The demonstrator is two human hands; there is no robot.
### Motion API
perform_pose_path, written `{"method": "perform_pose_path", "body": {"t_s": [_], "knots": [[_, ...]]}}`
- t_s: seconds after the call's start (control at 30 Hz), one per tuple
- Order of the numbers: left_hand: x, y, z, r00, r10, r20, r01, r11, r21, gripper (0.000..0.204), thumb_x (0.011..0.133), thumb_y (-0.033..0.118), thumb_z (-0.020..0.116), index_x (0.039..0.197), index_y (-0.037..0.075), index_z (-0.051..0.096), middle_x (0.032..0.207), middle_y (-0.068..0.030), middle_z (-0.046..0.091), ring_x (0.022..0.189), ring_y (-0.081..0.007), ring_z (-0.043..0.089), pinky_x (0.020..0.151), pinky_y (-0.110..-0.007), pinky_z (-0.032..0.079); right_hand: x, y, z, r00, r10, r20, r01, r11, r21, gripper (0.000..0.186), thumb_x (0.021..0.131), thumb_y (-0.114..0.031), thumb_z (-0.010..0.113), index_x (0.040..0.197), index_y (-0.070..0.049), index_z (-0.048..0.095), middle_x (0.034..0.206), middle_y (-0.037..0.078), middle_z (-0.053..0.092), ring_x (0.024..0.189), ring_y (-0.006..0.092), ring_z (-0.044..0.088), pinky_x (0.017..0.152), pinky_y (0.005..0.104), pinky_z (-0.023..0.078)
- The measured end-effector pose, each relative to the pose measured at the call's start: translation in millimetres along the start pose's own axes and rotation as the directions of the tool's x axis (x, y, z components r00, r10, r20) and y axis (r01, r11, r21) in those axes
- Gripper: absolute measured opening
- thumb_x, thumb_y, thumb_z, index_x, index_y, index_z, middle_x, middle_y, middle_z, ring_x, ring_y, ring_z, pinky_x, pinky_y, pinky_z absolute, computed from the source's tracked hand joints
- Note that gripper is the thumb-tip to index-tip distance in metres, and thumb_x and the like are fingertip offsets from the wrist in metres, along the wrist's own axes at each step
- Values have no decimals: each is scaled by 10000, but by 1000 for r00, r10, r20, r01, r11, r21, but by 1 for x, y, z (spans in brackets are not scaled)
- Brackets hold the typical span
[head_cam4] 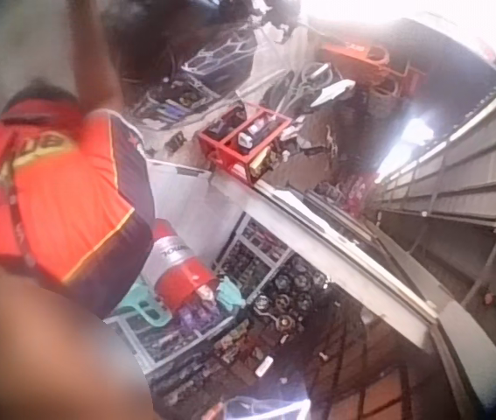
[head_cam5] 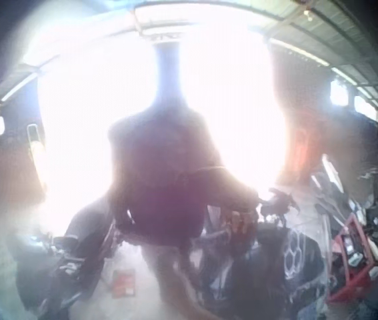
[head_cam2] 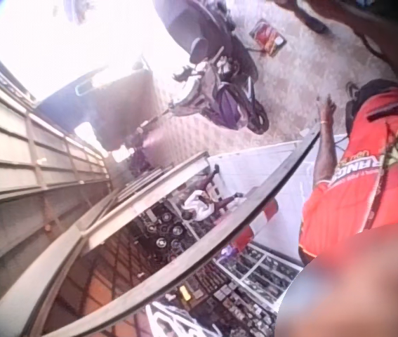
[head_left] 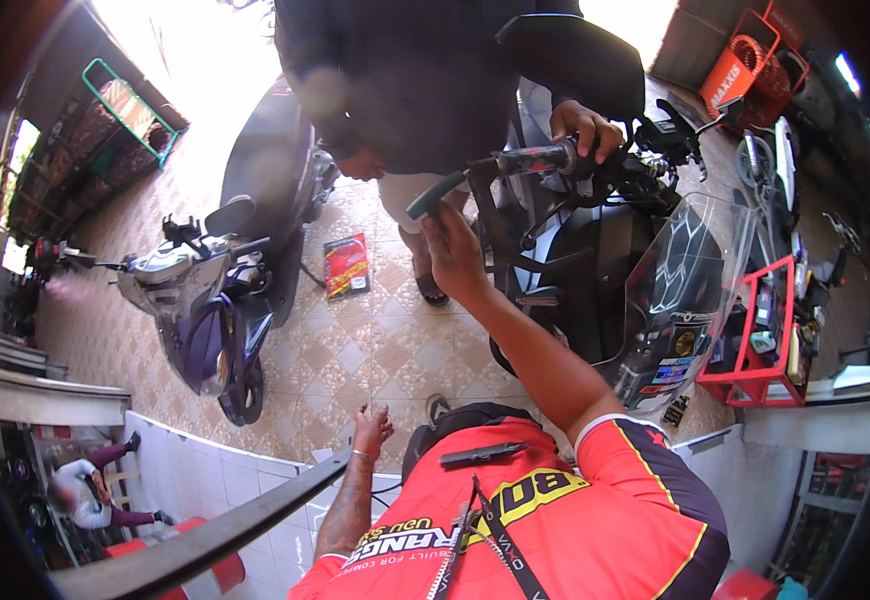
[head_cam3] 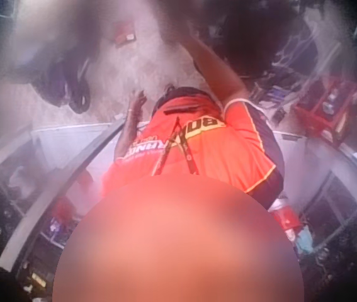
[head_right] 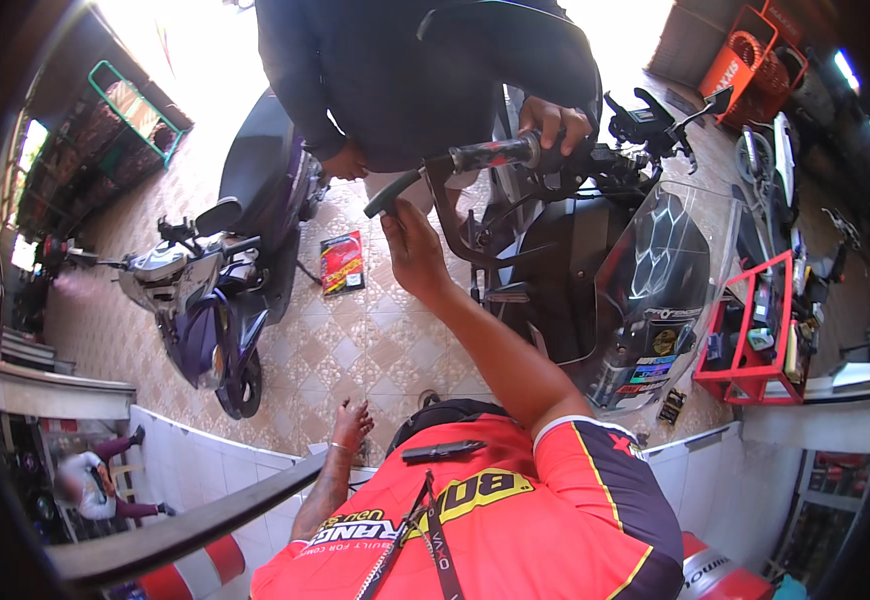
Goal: The person removes a motorcycle side mirror using a screwdriver, then wipes the exposed handlebar stem with a rag. The person works on a black motorcycle in a workshop with another person nearby.
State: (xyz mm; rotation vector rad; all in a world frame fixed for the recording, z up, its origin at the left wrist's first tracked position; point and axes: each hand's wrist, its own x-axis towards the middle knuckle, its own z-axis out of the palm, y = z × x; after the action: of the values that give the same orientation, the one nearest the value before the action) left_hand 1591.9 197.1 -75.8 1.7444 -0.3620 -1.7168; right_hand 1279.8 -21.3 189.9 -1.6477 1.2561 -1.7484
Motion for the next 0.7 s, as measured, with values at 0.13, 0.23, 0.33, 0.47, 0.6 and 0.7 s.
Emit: {"method": "perform_pose_path", "body": {"t_s": [0.13,0.23,0.33,0.47,0.6,0.7], "knots": [[28,37,-9,998,-23,55,19,998,68,898,889,225,785,1517,183,144,911,-82,551,693,-163,589,600,-315,545,-3,4,15,987,157,-21,-153,980,130,274,1072,-232,497,1243,-35,580,968,49,623,840,143,583,788,309,484],[34,58,-11,998,-30,53,25,996,86,898,893,239,780,1525,196,144,935,-82,550,704,-156,588,613,-322,551,2,8,28,986,152,-65,-141,978,154,260,1079,-207,467,1248,-31,558,1002,48,635,910,134,596,837,284,476],[39,71,-9,999,-30,31,27,995,100,891,894,254,778,1526,205,152,956,-83,549,717,-155,589,628,-326,557,11,12,41,990,110,-85,-97,985,145,244,1086,-197,440,1251,-33,514,1039,71,645,990,141,608,893,278,478],[34,83,-3,1000,-7,-19,9,998,57,882,893,216,773,1513,193,145,906,-67,555,672,-144,577,608,-300,540,19,7,52,987,138,-83,-112,958,264,245,1092,-218,419,1260,-43,454,1060,90,653,1029,150,623,917,293,493],[25,99,5,999,28,-37,-28,999,16,860,894,227,773,1505,214,168,909,-59,552,687,-146,573,621,-312,546,15,-11,43,954,290,73,-282,792,542,261,1095,-240,418,1274,-52,438,1014,65,645,947,119,629,855,285,505],[23,110,14,999,38,-38,-37,999,18,848,898,217,767,1504,216,174,923,-66,552,706,-151,580,628,-317,551,12,-23,30,935,349,59,-338,831,441,233,1086,-243,459,1244,-75,486,889,3,557,790,74,537,742,245,466]]}}
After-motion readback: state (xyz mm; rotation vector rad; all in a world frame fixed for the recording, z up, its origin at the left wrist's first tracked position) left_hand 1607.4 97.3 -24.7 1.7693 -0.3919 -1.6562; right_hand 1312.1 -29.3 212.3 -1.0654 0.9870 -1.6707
